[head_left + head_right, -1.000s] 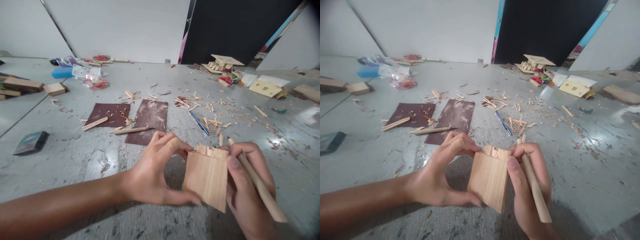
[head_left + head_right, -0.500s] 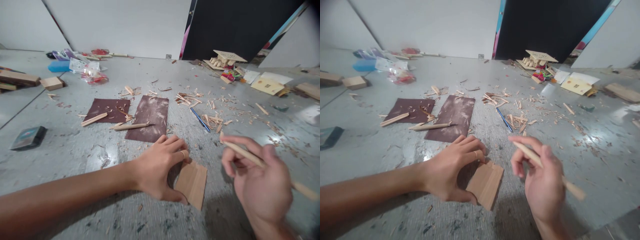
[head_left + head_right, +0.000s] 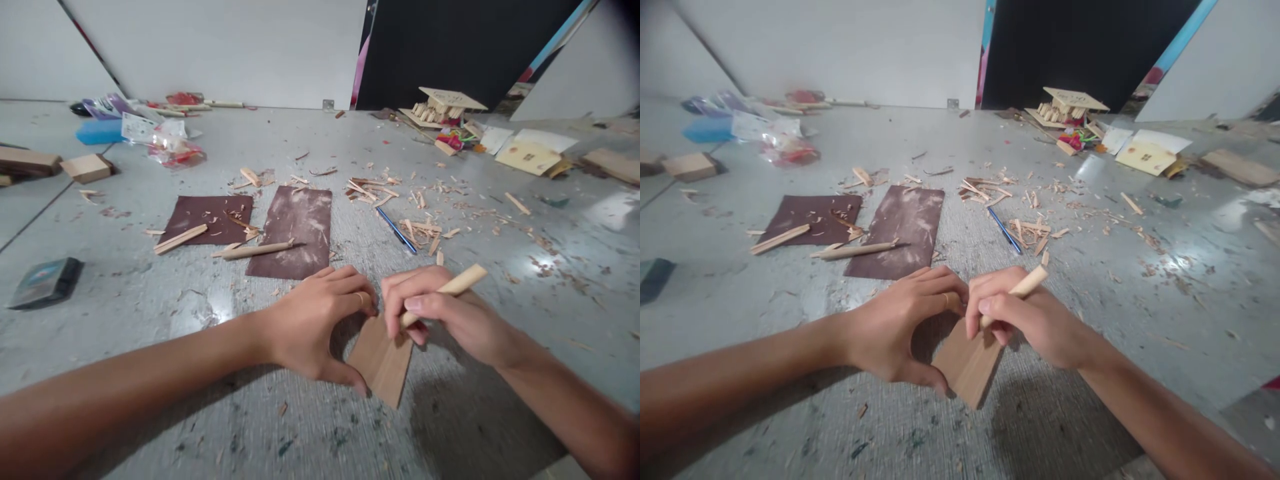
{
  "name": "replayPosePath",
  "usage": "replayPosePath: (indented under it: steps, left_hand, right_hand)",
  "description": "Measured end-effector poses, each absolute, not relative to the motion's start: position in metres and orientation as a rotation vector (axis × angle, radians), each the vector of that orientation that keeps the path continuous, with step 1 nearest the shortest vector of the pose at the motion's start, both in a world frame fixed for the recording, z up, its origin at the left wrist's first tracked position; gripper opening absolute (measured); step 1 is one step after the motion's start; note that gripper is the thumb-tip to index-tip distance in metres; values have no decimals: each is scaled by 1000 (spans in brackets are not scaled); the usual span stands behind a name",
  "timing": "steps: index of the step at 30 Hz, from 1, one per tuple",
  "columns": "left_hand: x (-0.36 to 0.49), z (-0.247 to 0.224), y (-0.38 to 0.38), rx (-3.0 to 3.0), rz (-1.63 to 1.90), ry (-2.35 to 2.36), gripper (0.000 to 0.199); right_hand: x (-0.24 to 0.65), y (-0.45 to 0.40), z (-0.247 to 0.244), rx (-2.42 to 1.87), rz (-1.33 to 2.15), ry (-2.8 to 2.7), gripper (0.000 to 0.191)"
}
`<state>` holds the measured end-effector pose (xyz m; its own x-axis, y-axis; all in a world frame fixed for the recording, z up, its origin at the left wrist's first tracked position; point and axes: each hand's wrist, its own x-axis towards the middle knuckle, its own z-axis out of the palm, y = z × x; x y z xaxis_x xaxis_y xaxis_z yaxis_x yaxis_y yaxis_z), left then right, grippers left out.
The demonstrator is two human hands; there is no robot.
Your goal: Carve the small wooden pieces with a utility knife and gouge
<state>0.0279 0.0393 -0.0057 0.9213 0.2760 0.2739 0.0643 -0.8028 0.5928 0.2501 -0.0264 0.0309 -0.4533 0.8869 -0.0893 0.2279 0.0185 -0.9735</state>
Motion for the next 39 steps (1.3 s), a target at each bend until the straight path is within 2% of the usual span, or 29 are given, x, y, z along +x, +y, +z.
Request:
replayPosePath:
  steps: [4, 11, 22, 39]
  left_hand:
    - [28, -4, 42, 2494, 448, 220, 65]
    - [27, 0, 42, 2502, 428, 228, 67]
    - [27, -1, 43, 2513, 434, 215, 60]
    - [27, -2, 43, 2525, 424, 218, 61]
  right_hand:
    - [246, -25, 24, -1203, 1474, -1638, 46]
    - [248, -32, 13, -1332, 1394, -1491, 21]
    - [236, -39, 16, -1436, 1137, -1618, 27]
    - [235, -42, 14, -1451, 1014, -1721, 31]
